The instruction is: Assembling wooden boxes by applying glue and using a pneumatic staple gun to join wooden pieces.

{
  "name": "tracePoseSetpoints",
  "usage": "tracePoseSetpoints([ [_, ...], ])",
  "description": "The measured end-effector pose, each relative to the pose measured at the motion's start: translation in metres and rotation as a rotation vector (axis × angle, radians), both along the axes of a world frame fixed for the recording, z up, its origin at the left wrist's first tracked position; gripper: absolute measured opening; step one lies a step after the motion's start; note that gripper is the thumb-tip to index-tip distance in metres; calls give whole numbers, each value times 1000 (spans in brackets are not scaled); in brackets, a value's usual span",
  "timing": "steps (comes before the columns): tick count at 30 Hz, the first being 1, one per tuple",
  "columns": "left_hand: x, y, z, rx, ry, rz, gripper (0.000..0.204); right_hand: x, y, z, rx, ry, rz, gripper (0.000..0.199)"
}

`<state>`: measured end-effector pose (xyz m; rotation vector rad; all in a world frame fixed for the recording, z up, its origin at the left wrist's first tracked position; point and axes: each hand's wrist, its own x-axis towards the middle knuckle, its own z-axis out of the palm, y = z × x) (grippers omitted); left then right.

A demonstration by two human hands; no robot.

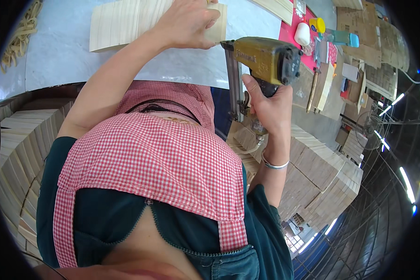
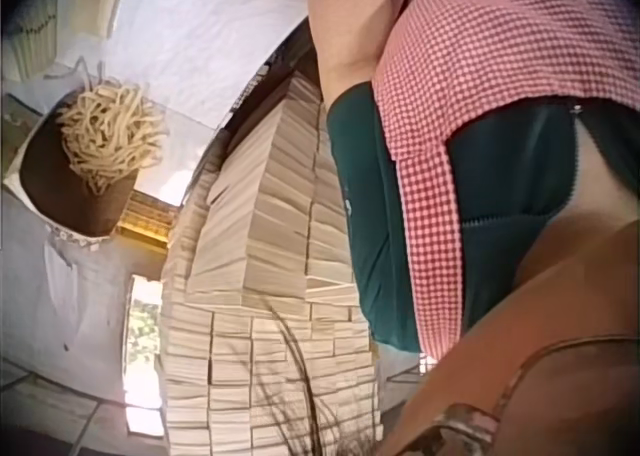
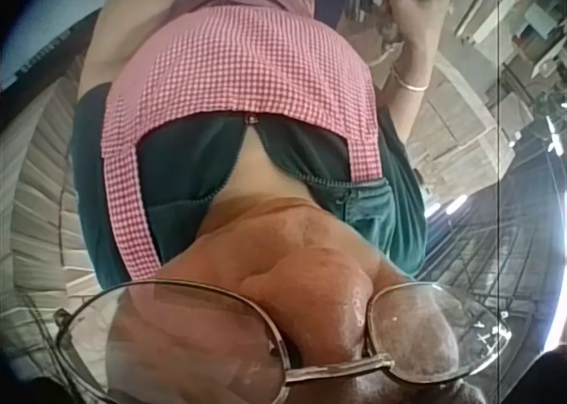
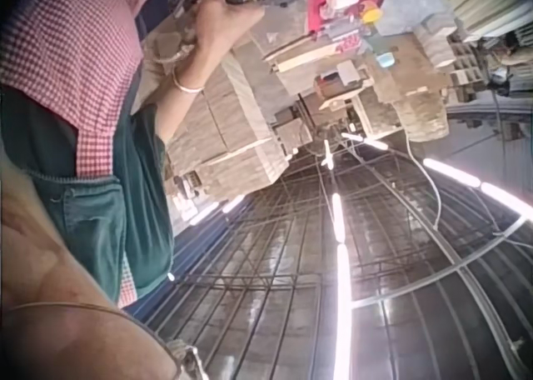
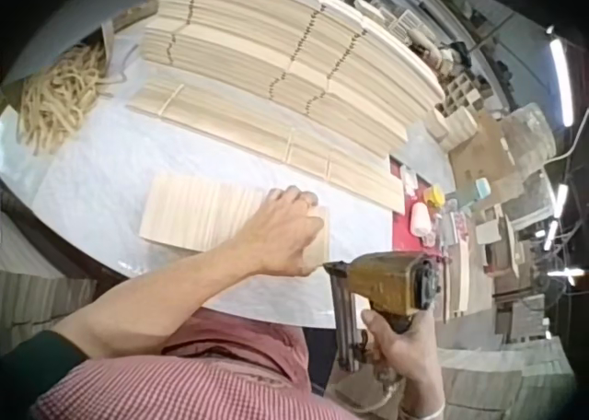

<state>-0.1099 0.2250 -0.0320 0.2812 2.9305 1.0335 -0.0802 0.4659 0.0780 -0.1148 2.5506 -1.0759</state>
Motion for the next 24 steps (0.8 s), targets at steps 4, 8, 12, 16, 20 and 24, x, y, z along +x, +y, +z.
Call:
tracePoseSetpoints([
  [4,-2,-3,-1,-18,111,1,35,3,-7,0,-31,15,-37,20],
  [8,-1,-5,-10,-1,362,16,36,-4,-15,2,-39,37,-59,21],
  [12,2,-3,-24,15,548,34,36,-19,-23,1,1,45,-45,22],
  [16,2,-3,-24,11,528,43,35,-26,-25,0,34,44,-22,23],
  [20,2,-3,-23,9,511,40,35,-30,-26,0,43,34,-10,24],
  [24,3,-2,-16,-1,432,45,36,-35,-27,2,36,1,-7,24],
])
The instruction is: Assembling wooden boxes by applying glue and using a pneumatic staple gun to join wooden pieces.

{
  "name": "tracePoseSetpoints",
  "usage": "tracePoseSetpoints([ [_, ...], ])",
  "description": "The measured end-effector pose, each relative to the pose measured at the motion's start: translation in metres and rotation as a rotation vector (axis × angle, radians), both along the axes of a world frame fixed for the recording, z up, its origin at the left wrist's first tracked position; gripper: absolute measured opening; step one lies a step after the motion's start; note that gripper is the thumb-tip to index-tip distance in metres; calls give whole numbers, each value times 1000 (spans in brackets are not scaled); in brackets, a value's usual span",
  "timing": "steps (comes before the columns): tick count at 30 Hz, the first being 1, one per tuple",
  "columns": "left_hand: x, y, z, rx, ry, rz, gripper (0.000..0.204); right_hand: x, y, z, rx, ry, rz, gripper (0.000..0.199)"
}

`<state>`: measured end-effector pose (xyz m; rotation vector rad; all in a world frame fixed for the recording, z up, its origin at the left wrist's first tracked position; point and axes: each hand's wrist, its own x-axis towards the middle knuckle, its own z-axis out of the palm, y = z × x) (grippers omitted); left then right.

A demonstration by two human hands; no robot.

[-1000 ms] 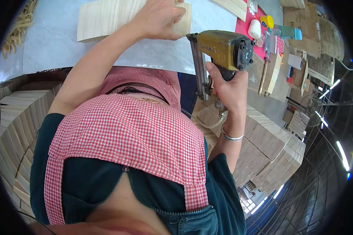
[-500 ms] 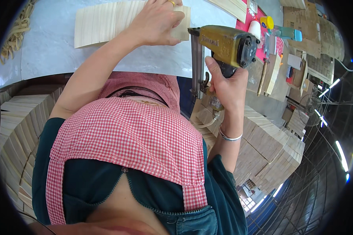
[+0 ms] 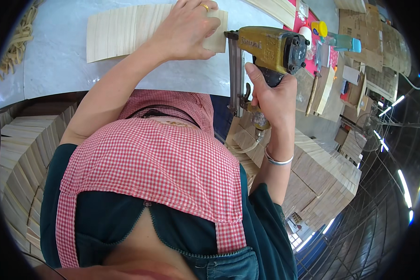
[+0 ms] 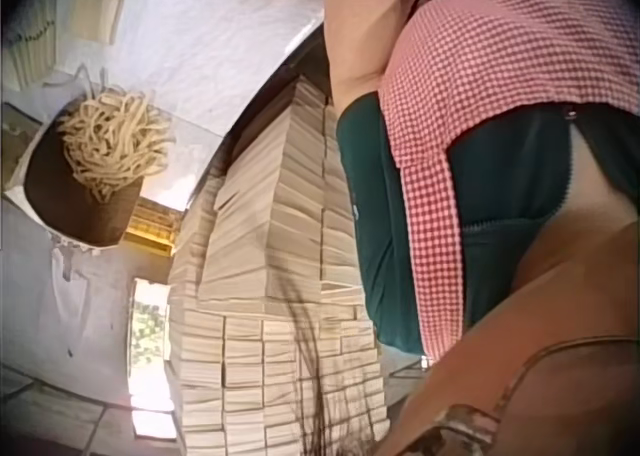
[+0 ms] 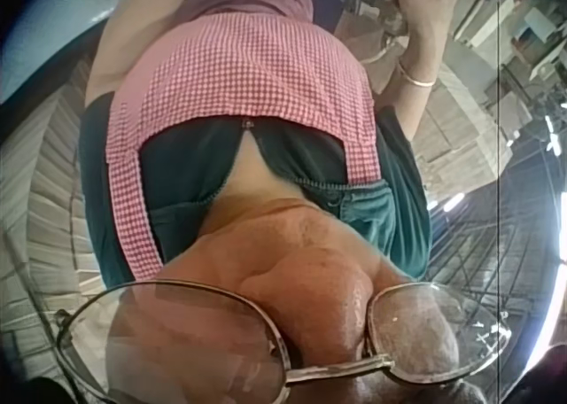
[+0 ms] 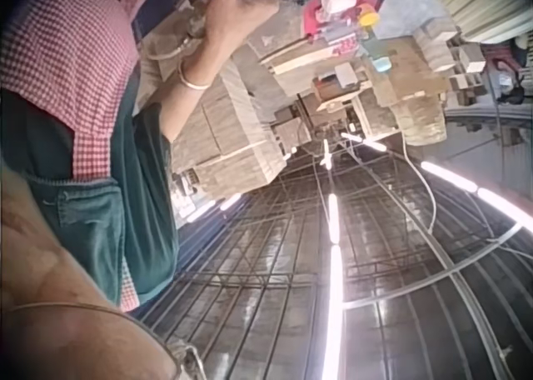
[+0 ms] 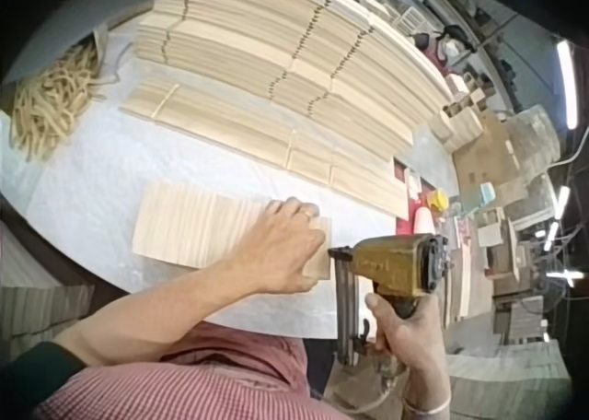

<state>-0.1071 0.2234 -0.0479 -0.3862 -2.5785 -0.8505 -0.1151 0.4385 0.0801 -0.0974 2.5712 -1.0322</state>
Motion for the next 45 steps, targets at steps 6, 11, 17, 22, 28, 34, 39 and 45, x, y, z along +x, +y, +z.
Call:
tracePoseSetpoints([
  [6,4,0,0,0,-12,32,49,-17,2,10,10,-59,47,26],
  [11,8,6,10,-43,-139,153,51,-36,-5,15,63,-27,96,28],
  [17,2,12,-18,-67,-7,251,47,-52,-23,12,62,15,158,30],
  [22,2,10,-14,-83,-11,240,55,-60,-23,8,112,4,171,29],
  [28,1,10,-14,-78,-8,234,54,-69,-25,12,118,-35,163,30],
  [34,6,7,-1,-45,-153,200,58,-91,-33,24,218,-66,259,33],
  [39,7,1,1,-61,-38,191,60,-100,-26,29,255,-59,327,33],
  [45,67,-78,42,0,-543,83,70,-75,-1,16,179,41,254,33],
])
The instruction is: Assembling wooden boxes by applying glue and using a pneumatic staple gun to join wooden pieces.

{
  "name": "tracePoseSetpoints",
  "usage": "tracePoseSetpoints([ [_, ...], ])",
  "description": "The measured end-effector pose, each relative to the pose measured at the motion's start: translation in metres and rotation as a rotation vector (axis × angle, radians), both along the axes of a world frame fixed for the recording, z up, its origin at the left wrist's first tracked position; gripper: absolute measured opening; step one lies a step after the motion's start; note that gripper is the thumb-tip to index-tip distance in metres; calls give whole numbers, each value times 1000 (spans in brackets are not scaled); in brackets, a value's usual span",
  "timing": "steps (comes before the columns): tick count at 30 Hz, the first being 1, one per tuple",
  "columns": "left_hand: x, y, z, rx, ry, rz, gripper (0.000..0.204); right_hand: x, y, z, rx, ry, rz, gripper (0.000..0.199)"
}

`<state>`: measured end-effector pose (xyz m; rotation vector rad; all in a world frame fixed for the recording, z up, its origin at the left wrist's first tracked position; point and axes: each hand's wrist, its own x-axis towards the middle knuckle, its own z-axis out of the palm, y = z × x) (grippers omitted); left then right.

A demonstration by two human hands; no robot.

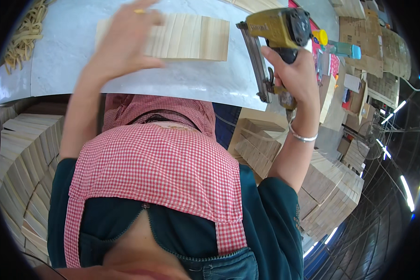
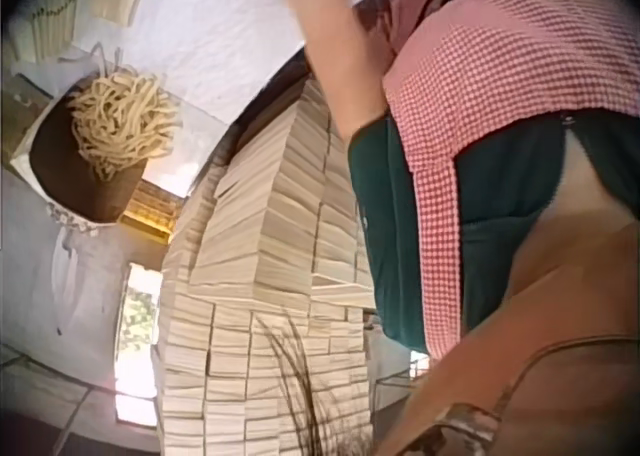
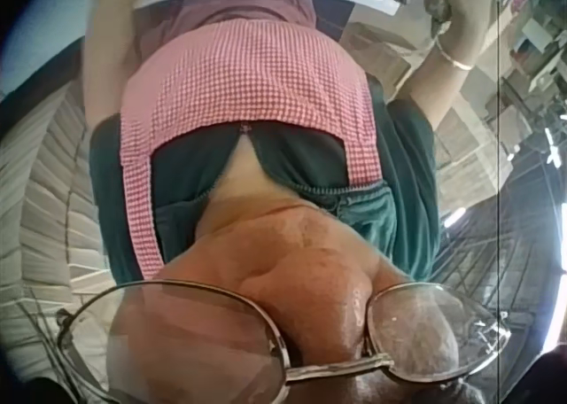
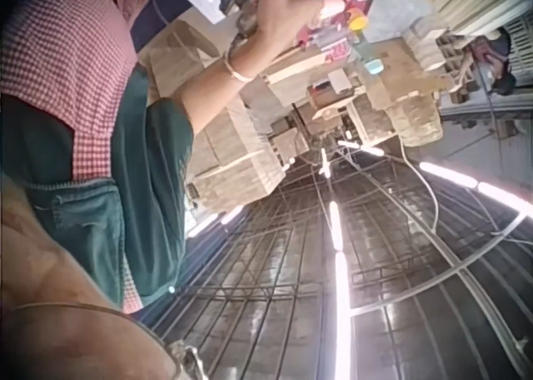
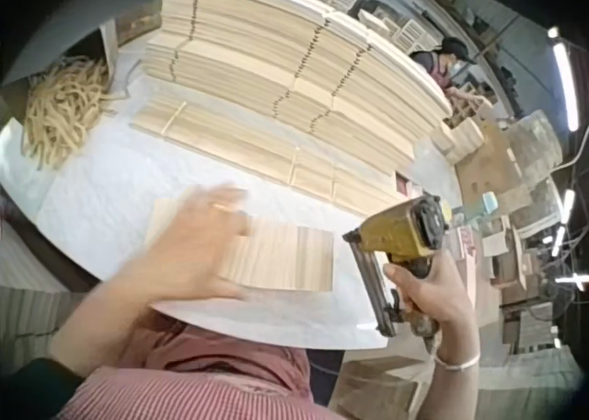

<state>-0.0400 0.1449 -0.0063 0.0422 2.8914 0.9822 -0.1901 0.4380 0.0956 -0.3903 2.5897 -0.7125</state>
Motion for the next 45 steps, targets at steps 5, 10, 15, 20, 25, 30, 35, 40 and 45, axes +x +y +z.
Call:
tracePoseSetpoints([
  [5,52,-55,-16,-278,172,71,58,38,26,-2,-100,3,-79,30],
  [10,31,-30,-20,-97,186,-25,51,64,42,-1,-181,-1,-124,27],
  [15,13,14,-35,-149,274,43,52,83,34,-6,-196,-38,-98,25],
  [20,10,28,-28,-153,219,74,52,93,28,-11,-166,-65,-71,25],
  [25,14,19,-26,-59,156,56,50,95,24,-14,-161,-77,-64,26],
  [30,16,14,-28,47,135,36,47,99,21,-15,-153,-96,-96,26],
  [35,18,13,-28,96,70,34,44,114,17,-20,-217,-117,-185,26],
  [40,17,13,-34,147,112,31,42,125,12,-21,-282,-105,-232,25],
  [45,18,12,-38,198,133,49,42,126,7,-17,-273,-73,-202,24],
])
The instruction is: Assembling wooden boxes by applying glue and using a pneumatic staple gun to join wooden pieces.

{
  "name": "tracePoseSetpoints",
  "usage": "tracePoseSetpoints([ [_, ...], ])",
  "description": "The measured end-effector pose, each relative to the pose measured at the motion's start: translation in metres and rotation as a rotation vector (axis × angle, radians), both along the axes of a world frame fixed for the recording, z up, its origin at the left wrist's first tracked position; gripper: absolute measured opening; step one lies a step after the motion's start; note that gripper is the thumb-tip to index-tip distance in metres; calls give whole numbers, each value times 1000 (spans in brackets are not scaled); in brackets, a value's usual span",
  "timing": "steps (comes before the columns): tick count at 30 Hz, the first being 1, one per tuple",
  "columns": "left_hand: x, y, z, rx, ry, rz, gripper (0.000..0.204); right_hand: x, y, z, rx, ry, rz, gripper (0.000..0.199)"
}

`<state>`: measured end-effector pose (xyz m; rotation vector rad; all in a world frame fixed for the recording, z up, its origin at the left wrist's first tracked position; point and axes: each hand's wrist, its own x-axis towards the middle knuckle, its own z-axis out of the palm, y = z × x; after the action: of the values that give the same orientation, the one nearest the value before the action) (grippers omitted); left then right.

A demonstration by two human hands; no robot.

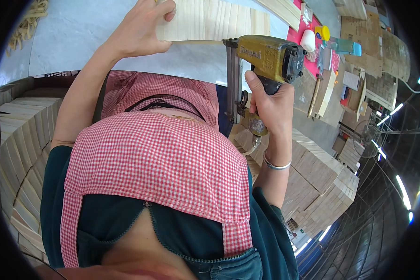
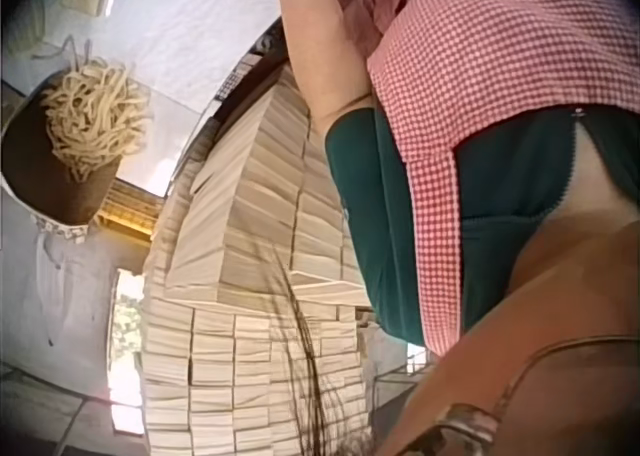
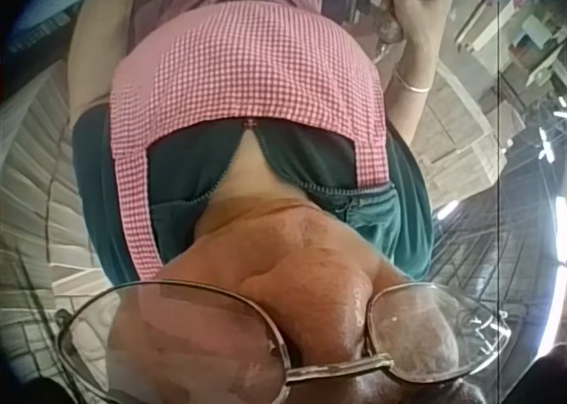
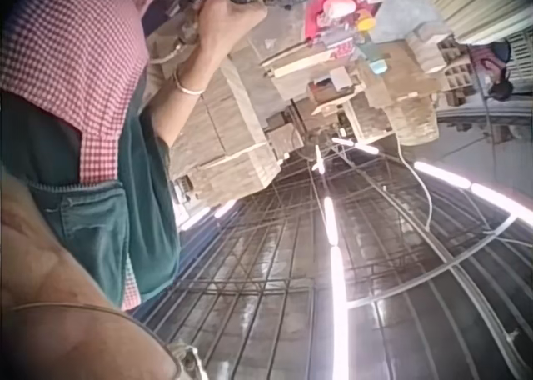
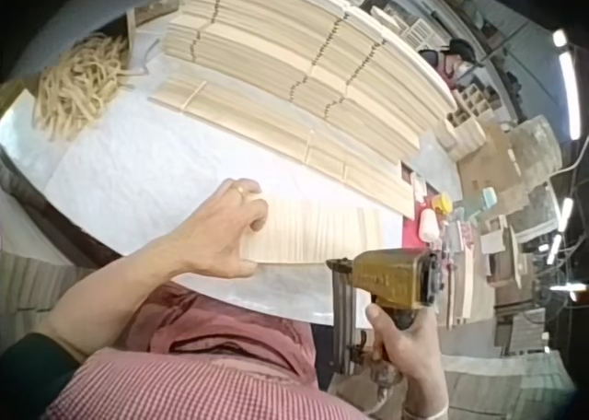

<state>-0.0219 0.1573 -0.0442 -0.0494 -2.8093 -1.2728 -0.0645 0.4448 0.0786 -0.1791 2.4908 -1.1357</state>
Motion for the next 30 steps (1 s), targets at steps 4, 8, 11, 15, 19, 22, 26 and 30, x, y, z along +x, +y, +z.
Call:
tracePoseSetpoints([
  [4,1,0,-3,29,-7,17,43,-2,-3,3,17,8,25,24],
  [8,1,1,-7,40,-21,42,43,-7,-3,5,67,0,42,24],
  [11,0,0,-6,44,-12,41,43,-11,-5,8,134,-26,50,24],
  [15,1,-1,-7,52,-8,42,45,-20,-6,12,198,-25,81,24],
  [19,7,-6,-16,121,6,43,50,-19,-14,17,234,7,141,24],
  [22,15,-15,-34,319,66,10,59,-11,-25,23,233,86,199,22],
  [26,25,-18,-51,416,202,36,69,9,-44,24,182,-7,199,23],
  [30,29,-18,-54,467,245,50,74,22,-62,17,163,-8,283,25],
])
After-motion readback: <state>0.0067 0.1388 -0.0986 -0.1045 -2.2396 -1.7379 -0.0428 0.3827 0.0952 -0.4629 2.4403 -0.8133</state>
